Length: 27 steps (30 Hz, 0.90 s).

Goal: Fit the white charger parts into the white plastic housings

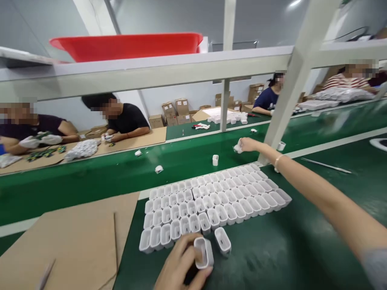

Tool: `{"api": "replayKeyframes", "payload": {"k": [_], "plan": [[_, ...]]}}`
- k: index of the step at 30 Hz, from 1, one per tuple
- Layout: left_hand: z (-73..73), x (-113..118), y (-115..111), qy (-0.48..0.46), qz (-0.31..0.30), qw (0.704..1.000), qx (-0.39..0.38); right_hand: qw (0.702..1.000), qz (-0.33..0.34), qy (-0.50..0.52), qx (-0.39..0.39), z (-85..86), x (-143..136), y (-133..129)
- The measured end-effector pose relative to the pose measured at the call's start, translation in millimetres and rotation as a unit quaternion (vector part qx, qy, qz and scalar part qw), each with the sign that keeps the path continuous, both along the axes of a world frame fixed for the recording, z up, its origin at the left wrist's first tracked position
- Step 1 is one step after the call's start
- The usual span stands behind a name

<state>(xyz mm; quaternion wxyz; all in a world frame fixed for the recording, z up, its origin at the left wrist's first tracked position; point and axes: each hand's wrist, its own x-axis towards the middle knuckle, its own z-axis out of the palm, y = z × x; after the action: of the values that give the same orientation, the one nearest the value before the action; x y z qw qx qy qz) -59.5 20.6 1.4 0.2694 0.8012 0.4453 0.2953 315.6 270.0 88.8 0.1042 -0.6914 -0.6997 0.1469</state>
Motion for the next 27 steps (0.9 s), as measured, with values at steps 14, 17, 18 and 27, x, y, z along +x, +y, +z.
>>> {"api": "replayKeyframes", "payload": {"k": [14, 17, 18, 27], "plan": [[2.2, -11.1, 10.3, -0.097, 0.144, 0.978, 0.113, 0.838, 0.374, 0.396, -0.018, -10.4, -153.6, -167.9], [3.0, -13.3, 12.3, -0.063, 0.114, 0.975, 0.179, 0.847, 0.39, 0.355, 0.062, -22.8, -159.1, -177.6], [3.0, -13.3, 12.3, -0.057, 0.107, 0.974, 0.191, 0.841, 0.397, 0.357, 0.083, -27.0, -160.0, -178.4], [1.7, -12.7, 9.1, -0.028, 0.123, 0.974, 0.189, 0.837, 0.417, 0.341, 0.093, -37.4, -166.1, -184.1]]}}
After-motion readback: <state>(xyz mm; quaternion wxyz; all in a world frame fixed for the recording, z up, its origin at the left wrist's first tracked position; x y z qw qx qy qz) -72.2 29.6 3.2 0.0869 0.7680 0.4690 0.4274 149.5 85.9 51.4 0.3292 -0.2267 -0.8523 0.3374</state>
